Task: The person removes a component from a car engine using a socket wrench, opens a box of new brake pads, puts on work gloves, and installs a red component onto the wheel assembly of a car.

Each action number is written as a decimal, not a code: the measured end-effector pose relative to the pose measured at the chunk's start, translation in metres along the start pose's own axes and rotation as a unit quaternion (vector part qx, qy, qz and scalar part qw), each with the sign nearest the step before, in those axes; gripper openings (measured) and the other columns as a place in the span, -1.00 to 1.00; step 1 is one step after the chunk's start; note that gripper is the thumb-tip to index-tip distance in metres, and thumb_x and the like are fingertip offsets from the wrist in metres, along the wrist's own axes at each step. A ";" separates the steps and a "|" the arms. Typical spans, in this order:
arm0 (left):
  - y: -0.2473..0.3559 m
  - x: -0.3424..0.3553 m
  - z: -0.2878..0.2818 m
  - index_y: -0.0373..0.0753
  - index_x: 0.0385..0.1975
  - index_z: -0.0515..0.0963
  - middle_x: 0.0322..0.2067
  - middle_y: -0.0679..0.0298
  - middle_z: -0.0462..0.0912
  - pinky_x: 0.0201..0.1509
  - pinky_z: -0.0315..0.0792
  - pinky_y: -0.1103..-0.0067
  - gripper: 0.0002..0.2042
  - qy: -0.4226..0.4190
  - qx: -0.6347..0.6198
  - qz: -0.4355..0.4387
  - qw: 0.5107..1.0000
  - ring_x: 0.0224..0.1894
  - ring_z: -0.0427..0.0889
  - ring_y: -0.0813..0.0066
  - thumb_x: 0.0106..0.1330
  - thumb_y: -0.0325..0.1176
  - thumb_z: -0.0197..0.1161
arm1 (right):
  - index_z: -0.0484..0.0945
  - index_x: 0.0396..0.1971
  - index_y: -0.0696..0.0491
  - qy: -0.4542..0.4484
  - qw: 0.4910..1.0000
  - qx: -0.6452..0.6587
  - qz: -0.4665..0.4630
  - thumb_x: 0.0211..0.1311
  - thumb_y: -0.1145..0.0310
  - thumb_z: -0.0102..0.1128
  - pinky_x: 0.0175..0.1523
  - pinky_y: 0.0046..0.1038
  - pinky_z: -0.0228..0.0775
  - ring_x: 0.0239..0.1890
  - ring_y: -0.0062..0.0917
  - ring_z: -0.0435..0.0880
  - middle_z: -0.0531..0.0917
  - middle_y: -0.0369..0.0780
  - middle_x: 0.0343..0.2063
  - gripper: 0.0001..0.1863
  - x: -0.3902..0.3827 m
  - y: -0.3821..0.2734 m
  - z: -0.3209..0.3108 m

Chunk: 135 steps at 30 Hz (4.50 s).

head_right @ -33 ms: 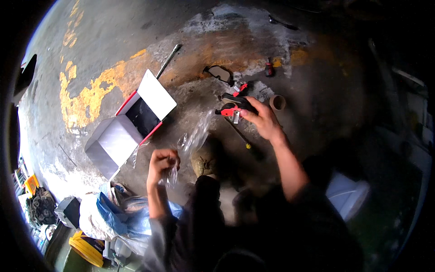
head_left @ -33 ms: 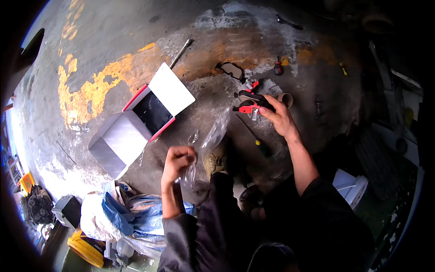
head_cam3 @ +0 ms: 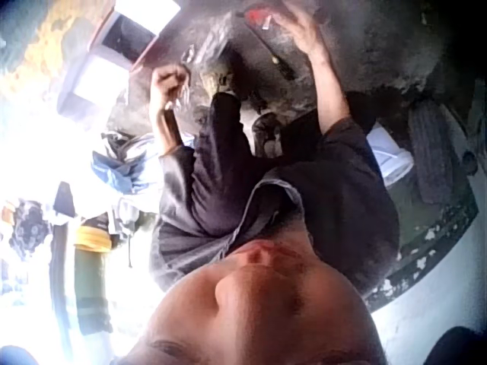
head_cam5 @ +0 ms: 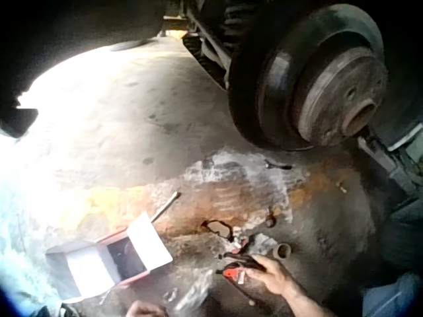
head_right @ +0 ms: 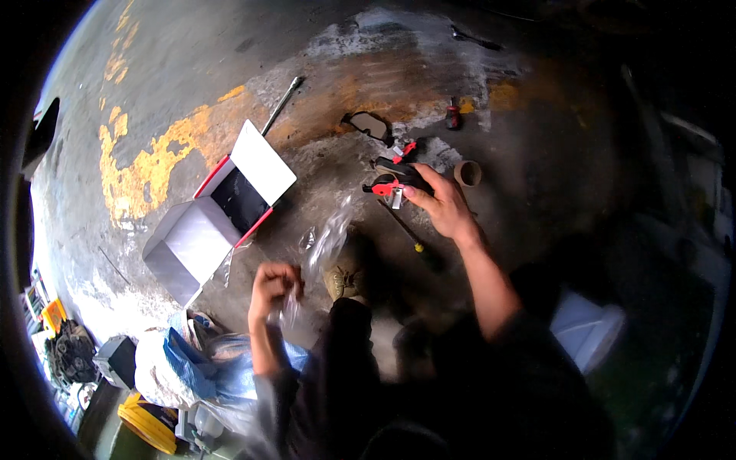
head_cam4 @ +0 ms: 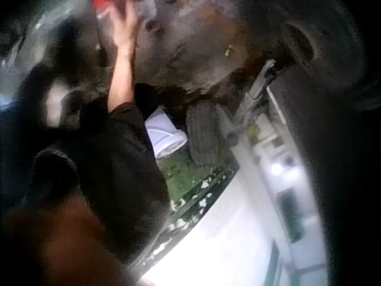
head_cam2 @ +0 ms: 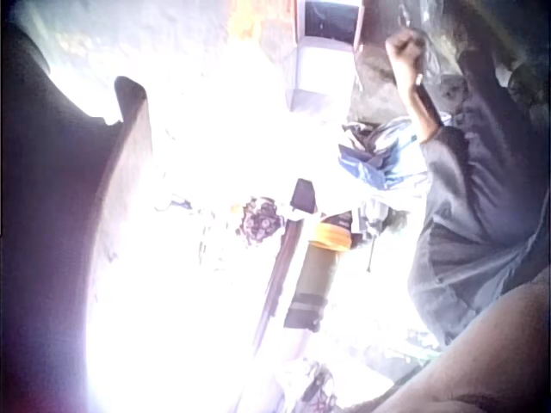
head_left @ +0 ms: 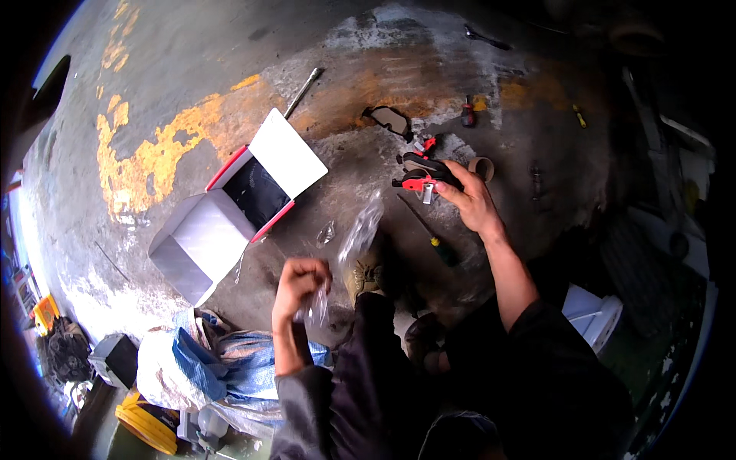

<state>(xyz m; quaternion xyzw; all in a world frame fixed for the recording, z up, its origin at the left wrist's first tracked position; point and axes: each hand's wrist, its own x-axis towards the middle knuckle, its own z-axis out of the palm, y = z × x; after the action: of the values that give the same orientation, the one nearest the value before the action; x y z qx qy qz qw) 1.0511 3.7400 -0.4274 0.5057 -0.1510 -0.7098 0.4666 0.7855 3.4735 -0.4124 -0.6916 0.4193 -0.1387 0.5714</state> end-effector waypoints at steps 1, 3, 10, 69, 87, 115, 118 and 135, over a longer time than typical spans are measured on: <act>-0.007 -0.012 -0.004 -0.38 -0.50 0.60 -0.62 0.28 0.55 -0.43 0.29 0.64 -0.87 -0.030 0.027 -0.042 0.998 -0.55 0.42 0.61 0.02 -0.47 0.15 | 0.46 0.09 0.20 0.016 0.999 -0.038 0.007 0.31 0.13 0.21 -0.09 -0.53 0.39 -0.25 -0.55 0.56 0.61 -0.27 -0.27 -0.49 -0.001 -0.011 0.004; -0.008 -0.021 0.022 -0.31 -0.46 0.65 -0.67 0.21 0.55 -0.31 0.46 0.52 -0.84 0.049 0.272 -0.085 0.957 -0.56 0.51 0.39 0.04 -0.43 0.16 | 0.44 0.11 0.21 0.018 0.989 0.079 0.120 0.30 0.17 0.21 0.10 -0.48 0.33 -0.08 -0.51 0.55 0.63 -0.20 -0.13 -0.48 -0.004 -0.004 0.004; 0.061 0.018 0.054 -0.16 -0.14 0.64 -0.14 0.14 0.56 -0.04 0.46 0.37 -0.62 0.240 0.461 0.266 0.812 -0.07 0.51 0.10 -0.03 -0.60 0.31 | 0.45 0.10 0.25 -0.082 0.996 0.023 0.017 0.29 0.23 0.21 0.15 -0.46 0.32 0.01 -0.48 0.56 0.63 -0.12 -0.07 -0.51 -0.005 -0.025 0.024; 0.043 0.067 0.036 -0.21 -0.46 0.56 -0.39 0.23 0.52 -0.13 0.42 0.35 -0.92 0.192 0.583 0.240 0.752 -0.16 0.50 0.20 0.04 -0.45 0.30 | 0.51 -0.23 -0.05 0.045 0.824 0.474 0.307 0.44 0.06 -0.06 -0.69 -0.65 -0.08 -0.77 -0.72 0.16 0.22 -0.46 -0.71 -0.71 -0.042 0.010 0.085; 0.055 0.059 0.068 -0.40 -0.44 0.61 -0.70 0.47 0.38 -0.57 0.17 0.63 -0.68 0.050 0.104 0.040 0.993 -0.63 0.31 0.72 0.45 -0.26 0.14 | 0.48 -0.36 0.01 0.132 0.870 0.405 0.248 0.44 0.11 0.02 -0.60 -0.63 -0.01 -0.69 -0.73 0.23 0.30 -0.43 -0.65 -0.71 -0.033 0.028 0.066; 0.062 0.062 -0.057 -0.41 -0.38 0.58 -0.37 -0.05 0.66 -0.09 0.51 0.24 -0.76 0.444 0.569 0.025 0.691 -0.22 0.65 -0.05 0.08 -0.34 0.36 | 0.52 0.06 -0.03 0.152 0.895 -0.420 -0.010 0.24 0.25 0.25 -0.09 -0.26 0.46 -0.04 -0.21 0.61 0.59 -0.22 -0.04 -0.61 0.025 0.027 0.127; 0.063 0.092 -0.063 -0.42 -0.31 0.47 -0.36 -0.12 0.66 -0.05 0.53 0.24 -0.67 0.413 0.558 -0.112 0.711 -0.19 0.67 -0.06 -0.01 -0.36 0.37 | 0.57 -0.07 0.06 0.172 0.926 -0.329 -0.064 0.19 0.35 0.28 -0.12 -0.29 0.47 -0.14 -0.26 0.65 0.61 -0.21 -0.08 -0.70 0.014 0.014 0.118; 0.069 0.033 0.007 -0.36 -0.07 0.55 -0.21 0.10 0.64 0.00 0.49 0.49 -0.61 0.450 0.313 0.272 0.791 -0.13 0.64 0.32 0.02 -0.64 0.26 | 0.57 -0.10 0.18 -0.212 0.909 0.340 0.110 0.29 0.17 0.25 -0.13 -0.58 0.44 -0.21 -0.65 0.59 0.66 -0.26 -0.26 -0.63 0.047 -0.101 0.211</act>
<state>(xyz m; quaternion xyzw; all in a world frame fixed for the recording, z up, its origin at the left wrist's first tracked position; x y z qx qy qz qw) 1.0788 3.6755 -0.3961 0.8244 -0.2693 -0.1595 0.4716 0.9984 3.5800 -0.3992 -0.4177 0.2892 -0.0595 0.8593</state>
